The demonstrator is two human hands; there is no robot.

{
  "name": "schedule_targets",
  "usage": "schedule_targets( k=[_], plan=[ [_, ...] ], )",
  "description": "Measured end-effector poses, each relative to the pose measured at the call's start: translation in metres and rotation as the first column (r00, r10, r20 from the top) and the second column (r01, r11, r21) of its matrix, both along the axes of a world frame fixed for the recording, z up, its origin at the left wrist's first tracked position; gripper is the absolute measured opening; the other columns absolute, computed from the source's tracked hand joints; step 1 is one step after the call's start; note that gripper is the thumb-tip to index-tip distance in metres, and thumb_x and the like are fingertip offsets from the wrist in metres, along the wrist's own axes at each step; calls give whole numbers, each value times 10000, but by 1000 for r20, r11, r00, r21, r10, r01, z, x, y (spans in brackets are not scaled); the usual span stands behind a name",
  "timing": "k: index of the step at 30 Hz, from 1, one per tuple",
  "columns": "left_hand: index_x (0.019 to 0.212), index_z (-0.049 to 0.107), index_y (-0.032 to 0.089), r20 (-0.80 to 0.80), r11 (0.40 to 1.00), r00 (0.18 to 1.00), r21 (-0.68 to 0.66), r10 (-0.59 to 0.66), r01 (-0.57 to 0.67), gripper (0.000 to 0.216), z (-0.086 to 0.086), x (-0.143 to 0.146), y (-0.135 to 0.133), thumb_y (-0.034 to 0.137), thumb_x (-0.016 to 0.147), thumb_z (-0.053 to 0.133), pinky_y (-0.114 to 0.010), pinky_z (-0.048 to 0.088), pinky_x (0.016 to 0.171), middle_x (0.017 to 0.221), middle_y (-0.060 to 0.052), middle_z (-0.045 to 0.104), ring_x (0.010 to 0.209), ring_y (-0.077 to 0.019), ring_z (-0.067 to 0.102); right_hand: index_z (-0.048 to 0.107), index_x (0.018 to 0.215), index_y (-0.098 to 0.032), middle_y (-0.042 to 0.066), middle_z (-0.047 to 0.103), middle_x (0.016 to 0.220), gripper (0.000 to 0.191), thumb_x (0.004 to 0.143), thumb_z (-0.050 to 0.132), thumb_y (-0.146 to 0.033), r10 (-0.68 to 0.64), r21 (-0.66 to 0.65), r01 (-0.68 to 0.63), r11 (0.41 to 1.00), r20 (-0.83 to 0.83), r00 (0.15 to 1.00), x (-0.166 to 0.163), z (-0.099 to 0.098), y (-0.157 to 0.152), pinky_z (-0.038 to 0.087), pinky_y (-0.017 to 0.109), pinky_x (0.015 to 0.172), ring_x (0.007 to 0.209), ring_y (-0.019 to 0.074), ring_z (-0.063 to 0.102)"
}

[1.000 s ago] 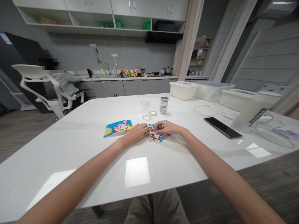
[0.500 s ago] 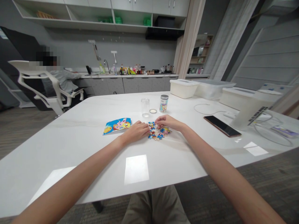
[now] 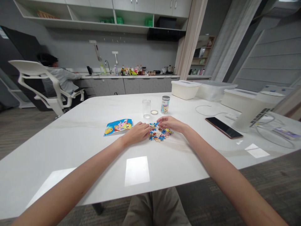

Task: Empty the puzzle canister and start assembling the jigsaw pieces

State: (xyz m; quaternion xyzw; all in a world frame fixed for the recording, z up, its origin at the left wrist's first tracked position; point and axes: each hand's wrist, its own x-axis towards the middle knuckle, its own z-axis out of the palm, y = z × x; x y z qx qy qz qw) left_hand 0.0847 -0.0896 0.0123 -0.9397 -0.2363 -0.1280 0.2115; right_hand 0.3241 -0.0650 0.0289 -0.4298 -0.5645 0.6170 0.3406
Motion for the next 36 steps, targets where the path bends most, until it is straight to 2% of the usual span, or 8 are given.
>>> schedule_targets(
  k=[7, 13, 19, 23, 26, 28, 32, 36],
  plan=[
    [945, 540, 166, -9, 1000, 1000, -11, 22, -22, 145, 1, 1, -1, 154, 941, 395, -334, 372, 748, 868, -65, 610, 801, -191, 566, 664, 884, -146, 19, 738, 777, 335, 597, 698, 23, 53, 53, -53, 997, -3, 999, 2, -4, 3, 527, 213, 646, 675, 119, 664],
    [967, 543, 162, -14, 999, 999, -7, 32, -33, 146, 1, 1, -1, 149, 942, 399, -324, 367, 752, 876, -61, 618, 797, -188, 568, 630, 922, -161, 45, 763, 815, 371, 605, 682, 25, -16, 8, 16, 1000, -31, 999, 1, 2, -1, 527, 225, 678, 734, 138, 677],
    [971, 544, 155, -6, 1000, 1000, -1, 21, -21, 145, 1, 1, -1, 140, 939, 403, -323, 366, 748, 884, -62, 621, 797, -188, 571, 615, 905, -160, 61, 750, 795, 234, 696, 688, -85, -92, -11, 92, 996, -23, 995, -2, 4, 0, 500, 205, 642, 635, 105, 614],
    [975, 543, 160, -4, 1000, 1000, -3, 25, -25, 137, 1, 1, 0, 141, 936, 413, -323, 365, 750, 878, -59, 623, 798, -189, 575, 610, 908, -159, -37, 618, 592, 246, 689, 722, -165, -97, 57, 97, 994, 0, 995, -1, 2, 2, 393, 188, 512, 505, 70, 485],
    [967, 541, 157, -2, 1000, 1000, -2, 21, -21, 127, 0, 1, 0, 135, 929, 421, -323, 363, 747, 878, -59, 623, 791, -189, 574, 593, 913, -172, -119, 432, 502, 357, 590, 735, -118, -62, 151, 61, 987, 4, 998, 0, -1, 2, 276, 185, 453, 456, 49, 365],
    [967, 538, 158, 2, 1000, 1000, -5, 18, -18, 127, 0, 0, 0, 129, 926, 422, -320, 364, 750, 880, -55, 624, 787, -185, 572, 579, 923, -176, -128, 404, 505, 403, 547, 678, -70, -44, 161, 42, 986, 11, 999, 1, -1, 1, 243, 189, 445, 458, 48, 345],
    [969, 539, 155, -5, 1000, 1000, -3, 23, -23, 122, 0, 0, 0, 125, 920, 432, -317, 367, 752, 890, -55, 628, 783, -181, 571, 539, 1008, -187, -95, 546, 578, 514, 520, 605, -42, -55, 115, 54, 992, 5, 998, -1, 2, -1, 233, 195, 449, 485, 58, 393],
    [960, 543, 152, -22, 1000, 1000, 7, 15, -15, 115, 0, 1, 0, 134, 925, 435, -320, 368, 742, 874, -59, 625, 787, -185, 574, 545, 1037, -158, 38, 729, 797, 497, 552, 588, -59, -30, 76, 29, 997, 13, 999, -3, 7, -4, 283, 203, 473, 544, 77, 469]
  ],
)
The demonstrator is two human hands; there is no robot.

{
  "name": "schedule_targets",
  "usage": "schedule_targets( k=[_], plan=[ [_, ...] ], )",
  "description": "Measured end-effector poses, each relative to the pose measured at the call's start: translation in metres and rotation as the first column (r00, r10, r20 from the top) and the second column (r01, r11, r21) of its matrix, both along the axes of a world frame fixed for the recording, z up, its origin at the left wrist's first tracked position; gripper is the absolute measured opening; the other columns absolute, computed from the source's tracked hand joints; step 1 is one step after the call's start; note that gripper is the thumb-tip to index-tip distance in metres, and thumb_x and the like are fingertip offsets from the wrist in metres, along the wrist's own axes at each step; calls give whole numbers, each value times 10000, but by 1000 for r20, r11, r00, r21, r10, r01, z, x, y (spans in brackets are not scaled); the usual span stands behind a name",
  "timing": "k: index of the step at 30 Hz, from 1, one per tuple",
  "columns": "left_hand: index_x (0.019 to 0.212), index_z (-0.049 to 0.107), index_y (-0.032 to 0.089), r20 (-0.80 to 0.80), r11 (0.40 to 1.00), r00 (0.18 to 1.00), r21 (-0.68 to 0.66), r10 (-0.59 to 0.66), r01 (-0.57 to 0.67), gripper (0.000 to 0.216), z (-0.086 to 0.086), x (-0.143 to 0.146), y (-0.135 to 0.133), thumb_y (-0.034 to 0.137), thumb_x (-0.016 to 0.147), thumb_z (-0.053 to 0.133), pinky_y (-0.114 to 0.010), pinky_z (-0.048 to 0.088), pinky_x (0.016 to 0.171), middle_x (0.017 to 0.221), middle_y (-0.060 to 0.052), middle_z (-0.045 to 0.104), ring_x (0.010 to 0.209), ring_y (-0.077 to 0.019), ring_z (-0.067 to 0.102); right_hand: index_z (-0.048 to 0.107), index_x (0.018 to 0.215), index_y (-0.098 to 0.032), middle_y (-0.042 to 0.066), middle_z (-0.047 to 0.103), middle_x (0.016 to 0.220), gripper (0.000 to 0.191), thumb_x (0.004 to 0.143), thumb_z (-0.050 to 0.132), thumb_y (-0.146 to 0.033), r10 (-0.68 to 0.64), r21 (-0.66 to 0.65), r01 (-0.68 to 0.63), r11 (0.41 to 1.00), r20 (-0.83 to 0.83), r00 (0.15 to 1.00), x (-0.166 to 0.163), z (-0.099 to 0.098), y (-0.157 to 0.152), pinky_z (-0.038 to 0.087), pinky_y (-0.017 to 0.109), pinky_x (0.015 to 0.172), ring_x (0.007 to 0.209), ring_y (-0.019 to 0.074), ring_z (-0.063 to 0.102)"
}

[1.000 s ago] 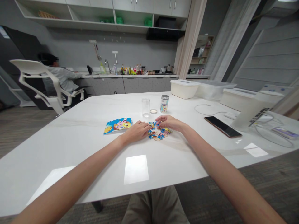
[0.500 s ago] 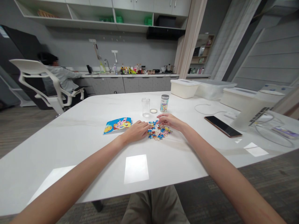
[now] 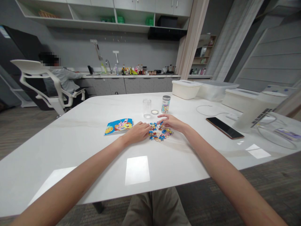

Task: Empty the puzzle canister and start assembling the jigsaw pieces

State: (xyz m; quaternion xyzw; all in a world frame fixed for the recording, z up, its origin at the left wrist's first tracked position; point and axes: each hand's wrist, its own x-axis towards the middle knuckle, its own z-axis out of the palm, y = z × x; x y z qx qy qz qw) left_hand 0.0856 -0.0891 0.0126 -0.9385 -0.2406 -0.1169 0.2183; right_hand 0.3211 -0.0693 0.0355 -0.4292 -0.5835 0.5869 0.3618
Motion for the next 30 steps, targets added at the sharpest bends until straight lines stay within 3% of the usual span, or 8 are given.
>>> schedule_targets(
  k=[4, 9, 15, 23, 30],
  plan=[
    [955, 543, 152, 1, 1000, 1000, 7, -28, 28, 108, 1, 1, -1, 147, 931, 438, -321, 369, 734, 859, -57, 618, 788, -188, 574, 591, 992, -157, 67, 757, 875, 431, 573, 579, -58, 31, -4, -31, 1000, 3, 1000, 0, 0, 0, 376, 209, 537, 625, 106, 547],
    [931, 538, 156, 9, 999, 1000, -28, -22, 23, 85, 2, 1, -3, 148, 926, 454, -316, 375, 743, 859, -49, 613, 778, -182, 563, 613, 980, -167, 55, 756, 903, 393, 601, 613, -62, 71, -6, -71, 997, -21, 997, 1, -5, 3, 395, 209, 538, 604, 95, 549],
    [949, 544, 161, 134, 995, 991, -99, -7, 20, 130, 0, 4, -5, 107, 889, 442, -312, 386, 745, 873, -50, 606, 802, -182, 559, 621, 981, -193, -15, 681, 824, 416, 593, 728, -89, -12, 45, 16, 999, -91, 996, -3, -5, -3, 480, 234, 644, 709, 112, 622],
    [934, 543, 171, 275, 972, 954, -230, 116, -51, 160, -2, 7, -8, 91, 836, 446, -342, 411, 745, 873, -58, 590, 809, -200, 538, 640, 870, -168, 5, 708, 767, 347, 556, 768, -98, -93, -3, 93, 996, -109, 990, -6, -13, -2, 485, 258, 684, 704, 118, 631],
    [1003, 558, 165, 299, 981, 952, -193, 66, -8, 165, -2, 6, -10, 118, 868, 474, -352, 414, 730, 866, -50, 595, 776, -201, 533, 629, 894, -177, 13, 711, 806, 360, 573, 789, -150, -74, -29, 72, 997, -65, 995, -13, -5, -12, 459, 236, 640, 702, 111, 626]
  ],
)
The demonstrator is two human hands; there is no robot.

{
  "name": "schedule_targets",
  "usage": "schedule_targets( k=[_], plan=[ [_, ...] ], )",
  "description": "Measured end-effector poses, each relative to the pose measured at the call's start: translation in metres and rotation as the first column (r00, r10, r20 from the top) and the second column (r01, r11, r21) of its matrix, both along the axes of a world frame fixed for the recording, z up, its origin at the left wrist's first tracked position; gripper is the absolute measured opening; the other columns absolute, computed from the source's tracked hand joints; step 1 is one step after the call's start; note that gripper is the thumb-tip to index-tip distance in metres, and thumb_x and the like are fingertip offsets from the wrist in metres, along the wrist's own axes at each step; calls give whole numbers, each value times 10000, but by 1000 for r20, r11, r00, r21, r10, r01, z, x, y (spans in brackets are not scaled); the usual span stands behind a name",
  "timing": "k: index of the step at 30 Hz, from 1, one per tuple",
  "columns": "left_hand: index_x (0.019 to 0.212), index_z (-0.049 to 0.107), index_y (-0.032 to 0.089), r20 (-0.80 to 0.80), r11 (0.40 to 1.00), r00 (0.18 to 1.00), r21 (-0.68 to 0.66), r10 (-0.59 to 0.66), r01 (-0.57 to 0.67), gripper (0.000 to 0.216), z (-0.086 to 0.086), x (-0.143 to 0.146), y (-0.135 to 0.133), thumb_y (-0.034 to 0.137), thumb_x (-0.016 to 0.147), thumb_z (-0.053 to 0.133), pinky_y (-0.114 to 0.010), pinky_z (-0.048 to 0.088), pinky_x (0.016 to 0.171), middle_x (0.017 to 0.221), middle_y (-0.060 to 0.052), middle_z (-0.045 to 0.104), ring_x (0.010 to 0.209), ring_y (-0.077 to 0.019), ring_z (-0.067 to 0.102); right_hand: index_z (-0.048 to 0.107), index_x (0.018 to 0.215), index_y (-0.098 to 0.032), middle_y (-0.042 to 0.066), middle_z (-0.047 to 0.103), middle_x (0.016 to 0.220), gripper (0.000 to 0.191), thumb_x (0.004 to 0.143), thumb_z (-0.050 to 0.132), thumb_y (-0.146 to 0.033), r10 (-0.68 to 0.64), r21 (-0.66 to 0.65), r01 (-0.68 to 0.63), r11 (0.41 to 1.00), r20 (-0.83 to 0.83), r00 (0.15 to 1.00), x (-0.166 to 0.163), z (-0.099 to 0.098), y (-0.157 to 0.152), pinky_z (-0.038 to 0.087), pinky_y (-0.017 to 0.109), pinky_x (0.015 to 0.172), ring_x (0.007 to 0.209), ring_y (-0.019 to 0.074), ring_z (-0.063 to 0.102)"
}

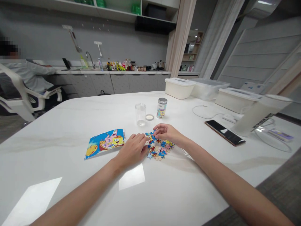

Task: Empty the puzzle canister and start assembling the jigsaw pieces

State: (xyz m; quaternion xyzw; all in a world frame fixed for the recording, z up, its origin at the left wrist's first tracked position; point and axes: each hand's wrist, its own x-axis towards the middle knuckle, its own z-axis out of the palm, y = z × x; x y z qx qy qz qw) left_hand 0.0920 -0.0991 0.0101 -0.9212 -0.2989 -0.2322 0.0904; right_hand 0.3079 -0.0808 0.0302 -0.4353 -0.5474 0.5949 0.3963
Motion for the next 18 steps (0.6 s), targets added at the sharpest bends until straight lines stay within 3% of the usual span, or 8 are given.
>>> schedule_targets(
  k=[5, 10, 13, 16, 18],
  plan=[
    [1061, 549, 167, 68, 998, 997, 38, -44, 42, 171, -4, -4, 3, 287, 944, 515, -338, 407, 702, 851, -46, 598, 774, -201, 549, 619, 910, -177, -3, 667, 841, 382, 574, 799, -159, 24, 26, -24, 999, 14, 1000, -13, 5, -11, 482, 255, 704, 733, 108, 624],
    [1075, 549, 177, 77, 997, 995, 47, -61, 58, 154, -6, -7, 7, 247, 973, 458, -327, 409, 697, 862, -42, 603, 771, -188, 557, 598, 934, -187, -5, 628, 874, 350, 634, 777, -212, 47, 36, -47, 998, 24, 999, -20, -3, -12, 501, 278, 727, 747, 117, 620],
    [1060, 564, 177, 81, 999, 996, 23, -28, 26, 149, -5, -6, 8, 243, 956, 481, -333, 416, 711, 865, -44, 604, 774, -189, 555, 587, 957, -194, 23, 633, 898, 224, 757, 680, -234, -17, 202, -24, 979, 197, 980, -19, -1, -11, 505, 297, 719, 786, 144, 621],
    [1039, 582, 176, 87, 1000, 996, -12, 3, -2, 148, -4, -5, 7, 240, 937, 497, -340, 421, 724, 873, -50, 608, 776, -187, 551, 604, 966, -188, 58, 631, 968, 164, 828, 543, -125, -188, 497, -130, 858, 540, 820, -15, 11, -13, 485, 319, 783, 897, 173, 606],
    [1024, 599, 178, 86, 999, 996, -34, 11, -9, 150, -3, -5, 7, 228, 924, 500, -343, 420, 723, 872, -52, 610, 775, -186, 547, 634, 934, -176, 73, 629, 986, 206, 820, 505, -63, -244, 543, -331, 771, 733, 635, -13, 20, -17, 463, 335, 825, 937, 190, 591]
  ],
)
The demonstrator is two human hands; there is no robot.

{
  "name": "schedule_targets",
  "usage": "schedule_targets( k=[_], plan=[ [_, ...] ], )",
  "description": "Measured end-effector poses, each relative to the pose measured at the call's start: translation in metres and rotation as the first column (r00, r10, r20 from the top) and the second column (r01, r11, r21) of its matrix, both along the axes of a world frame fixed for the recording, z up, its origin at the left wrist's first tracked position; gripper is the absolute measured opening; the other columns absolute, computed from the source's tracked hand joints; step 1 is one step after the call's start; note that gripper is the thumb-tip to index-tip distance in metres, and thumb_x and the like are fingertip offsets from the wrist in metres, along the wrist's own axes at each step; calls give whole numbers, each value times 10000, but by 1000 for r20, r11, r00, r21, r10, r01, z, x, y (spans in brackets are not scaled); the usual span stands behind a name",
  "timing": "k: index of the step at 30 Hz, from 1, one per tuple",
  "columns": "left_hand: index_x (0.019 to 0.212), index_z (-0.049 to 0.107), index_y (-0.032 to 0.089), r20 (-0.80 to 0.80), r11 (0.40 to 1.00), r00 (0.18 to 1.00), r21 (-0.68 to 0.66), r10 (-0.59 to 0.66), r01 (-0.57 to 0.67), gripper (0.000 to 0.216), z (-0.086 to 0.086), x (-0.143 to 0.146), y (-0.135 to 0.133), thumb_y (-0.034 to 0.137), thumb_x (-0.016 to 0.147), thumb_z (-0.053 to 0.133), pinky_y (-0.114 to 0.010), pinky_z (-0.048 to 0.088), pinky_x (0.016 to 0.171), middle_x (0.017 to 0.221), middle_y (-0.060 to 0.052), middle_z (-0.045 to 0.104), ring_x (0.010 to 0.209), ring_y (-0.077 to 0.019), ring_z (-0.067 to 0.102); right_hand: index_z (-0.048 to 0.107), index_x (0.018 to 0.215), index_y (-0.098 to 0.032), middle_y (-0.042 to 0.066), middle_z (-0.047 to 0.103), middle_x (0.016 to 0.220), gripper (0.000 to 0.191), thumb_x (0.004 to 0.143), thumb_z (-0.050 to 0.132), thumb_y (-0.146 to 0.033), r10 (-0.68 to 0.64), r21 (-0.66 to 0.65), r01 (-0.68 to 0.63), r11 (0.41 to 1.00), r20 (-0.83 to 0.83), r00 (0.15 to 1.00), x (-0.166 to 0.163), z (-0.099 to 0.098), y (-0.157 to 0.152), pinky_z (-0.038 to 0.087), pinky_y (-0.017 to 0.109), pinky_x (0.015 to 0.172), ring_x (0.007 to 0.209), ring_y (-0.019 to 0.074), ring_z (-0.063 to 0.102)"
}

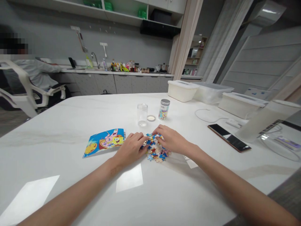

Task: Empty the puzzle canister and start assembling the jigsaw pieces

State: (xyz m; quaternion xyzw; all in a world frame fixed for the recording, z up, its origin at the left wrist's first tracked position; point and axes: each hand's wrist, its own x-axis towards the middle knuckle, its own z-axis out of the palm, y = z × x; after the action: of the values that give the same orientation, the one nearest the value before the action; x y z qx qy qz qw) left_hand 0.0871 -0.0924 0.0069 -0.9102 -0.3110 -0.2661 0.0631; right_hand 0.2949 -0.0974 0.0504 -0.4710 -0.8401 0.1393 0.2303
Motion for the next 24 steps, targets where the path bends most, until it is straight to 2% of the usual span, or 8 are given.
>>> schedule_targets(
  k=[2, 4, 7, 11, 16, 19, 24],
  plan=[
    [1012, 618, 179, -5, 1000, 1000, -21, 6, -6, 156, 1, 0, -1, 224, 914, 506, -346, 417, 722, 870, -54, 607, 781, -189, 542, 659, 910, -170, 76, 628, 964, 185, 841, 506, -92, 60, 22, -65, 998, 168, 984, 2, 6, -3, 460, 327, 788, 889, 190, 595],
    [989, 634, 180, -21, 999, 1000, -45, 9, -10, 151, 1, 0, -1, 230, 902, 522, -349, 415, 725, 865, -54, 600, 789, -193, 538, 669, 917, -167, 78, 620, 953, 164, 858, 518, -138, 112, 50, -125, 991, 217, 970, 4, 7, -6, 458, 318, 752, 853, 187, 590],
    [988, 642, 189, -42, 996, 999, -88, 4, -8, 150, 1, -1, -2, 232, 890, 538, -354, 411, 742, 861, -47, 589, 809, -197, 533, 665, 920, -164, 83, 605, 949, 139, 853, 544, -165, 162, 95, -184, 978, 207, 965, 10, 0, -10, 456, 321, 740, 832, 185, 573],
    [1054, 626, 193, -61, 993, 998, -117, 20, -27, 193, 1, -1, -3, 224, 903, 511, -360, 404, 763, 873, -44, 590, 821, -196, 523, 652, 925, -176, 77, 600, 958, 112, 835, 586, -183, 209, 51, -222, 974, 182, 961, 17, -10, -16, 459, 325, 746, 834, 181, 568],
    [1122, 602, 190, -51, 992, 998, -121, 26, -32, 242, 1, -1, -4, 214, 913, 482, -352, 406, 749, 895, -50, 604, 797, -182, 517, 622, 906, -194, 63, 603, 940, 113, 841, 551, -134, 208, 21, -212, 977, 139, 968, 16, -15, -21, 453, 318, 722, 838, 179, 566],
    [1031, 624, 179, -16, 996, 1000, -90, 27, -28, 202, 1, -2, -5, 188, 913, 460, -336, 399, 717, 862, -46, 597, 762, -168, 509, 591, 856, -189, 52, 602, 903, 66, 834, 562, -134, 209, 20, -213, 977, 125, 970, 14, -15, -21, 441, 301, 685, 791, 164, 558],
    [862, 629, 166, 6, 992, 995, -76, 102, -101, 165, 1, -5, -5, 154, 872, 464, -346, 393, 726, 816, -47, 593, 760, -174, 512, 573, 788, -191, 30, 598, 831, 86, 825, 570, -114, 194, 64, -200, 978, 85, 977, 15, -15, -17, 423, 279, 650, 751, 153, 549]
  ],
)
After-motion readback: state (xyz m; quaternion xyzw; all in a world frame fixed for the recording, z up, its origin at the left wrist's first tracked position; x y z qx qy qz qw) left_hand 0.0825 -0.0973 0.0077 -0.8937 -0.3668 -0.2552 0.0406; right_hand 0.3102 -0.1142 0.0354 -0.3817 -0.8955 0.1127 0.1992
